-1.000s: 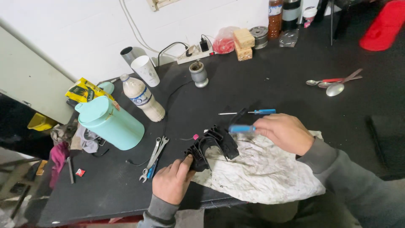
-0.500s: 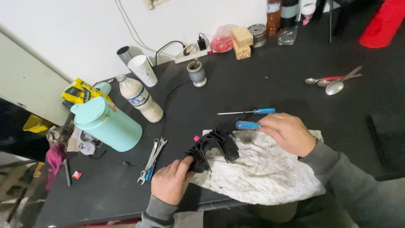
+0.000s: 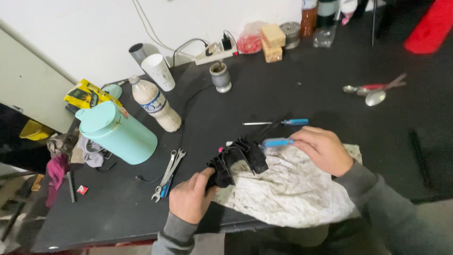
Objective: The person uses a blue-handled screwdriver to tighten screws on a black mechanical device, likely a bicycle component, resting on a white cloth. They rotate the device to access different sides and continue adjusting the screws throughout the clip.
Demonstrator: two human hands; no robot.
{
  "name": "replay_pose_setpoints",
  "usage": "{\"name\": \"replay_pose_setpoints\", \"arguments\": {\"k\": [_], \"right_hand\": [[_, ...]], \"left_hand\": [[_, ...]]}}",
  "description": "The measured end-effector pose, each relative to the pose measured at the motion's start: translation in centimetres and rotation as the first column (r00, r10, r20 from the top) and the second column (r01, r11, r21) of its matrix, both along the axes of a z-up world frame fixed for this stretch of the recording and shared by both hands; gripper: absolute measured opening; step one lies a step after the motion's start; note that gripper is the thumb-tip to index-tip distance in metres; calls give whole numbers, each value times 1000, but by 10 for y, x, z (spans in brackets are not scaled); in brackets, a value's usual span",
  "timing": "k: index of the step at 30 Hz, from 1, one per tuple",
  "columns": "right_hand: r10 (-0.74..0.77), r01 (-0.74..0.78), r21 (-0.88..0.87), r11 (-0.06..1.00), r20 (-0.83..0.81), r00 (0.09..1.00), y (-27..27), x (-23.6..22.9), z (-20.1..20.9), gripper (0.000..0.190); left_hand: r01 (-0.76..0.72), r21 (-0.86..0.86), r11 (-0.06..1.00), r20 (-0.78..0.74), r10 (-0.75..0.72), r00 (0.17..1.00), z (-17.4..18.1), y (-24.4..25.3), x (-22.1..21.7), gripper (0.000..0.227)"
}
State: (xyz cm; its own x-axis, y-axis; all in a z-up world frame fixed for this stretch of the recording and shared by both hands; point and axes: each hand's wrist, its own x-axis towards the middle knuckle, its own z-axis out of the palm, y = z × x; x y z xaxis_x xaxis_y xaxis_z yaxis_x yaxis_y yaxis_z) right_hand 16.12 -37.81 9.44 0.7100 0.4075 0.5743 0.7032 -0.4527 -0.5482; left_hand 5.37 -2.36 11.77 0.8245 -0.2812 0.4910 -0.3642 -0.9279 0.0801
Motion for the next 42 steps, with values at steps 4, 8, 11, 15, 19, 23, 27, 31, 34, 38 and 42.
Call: {"name": "replay_pose_setpoints", "arguments": {"k": [4,8,11,15,19,23,27,31,34,38,42], "right_hand": [[-42,175,322,930,-380,924,-12,-1,-13,12],[104,86,486,870,-351,931,0,-7,-14,15],[150,106,507,856,-438,886,15,-16,-13,18],[76,68,334,940,-399,914,41,-28,16,25],[72,66,243,968,-519,852,49,-30,28,23],[265,-16,438,899,-515,815,55,-27,2,14],[277,21,486,873,-533,799,67,-30,-5,11],[418,200,620,759,-699,581,78,-31,-1,14],[481,248,674,696,-694,536,85,-33,-5,15],[424,205,626,752,-698,577,88,-44,3,16],[360,211,582,785,-706,610,87,-47,3,17]], "left_hand": [[48,-227,973,16,-46,999,-22,6,-4,58],[-121,-756,643,-369,-267,890,-42,6,4,54],[-381,-880,285,-475,-493,729,-52,4,-1,45],[-412,-907,89,-379,-597,707,-68,4,-3,42],[-382,-922,59,-330,-635,699,-79,5,-4,40],[-413,-911,6,-311,-667,677,-78,3,-7,43],[-451,-884,-123,-221,-742,634,-80,-1,-11,52],[-404,-899,-165,-145,-760,633,-87,-2,-12,56],[-368,-918,-146,-149,-734,663,-98,0,-13,57],[-260,-956,-137,-75,-739,669,-120,8,-11,53],[-231,-966,-118,-69,-741,668,-118,9,-9,49]]}}
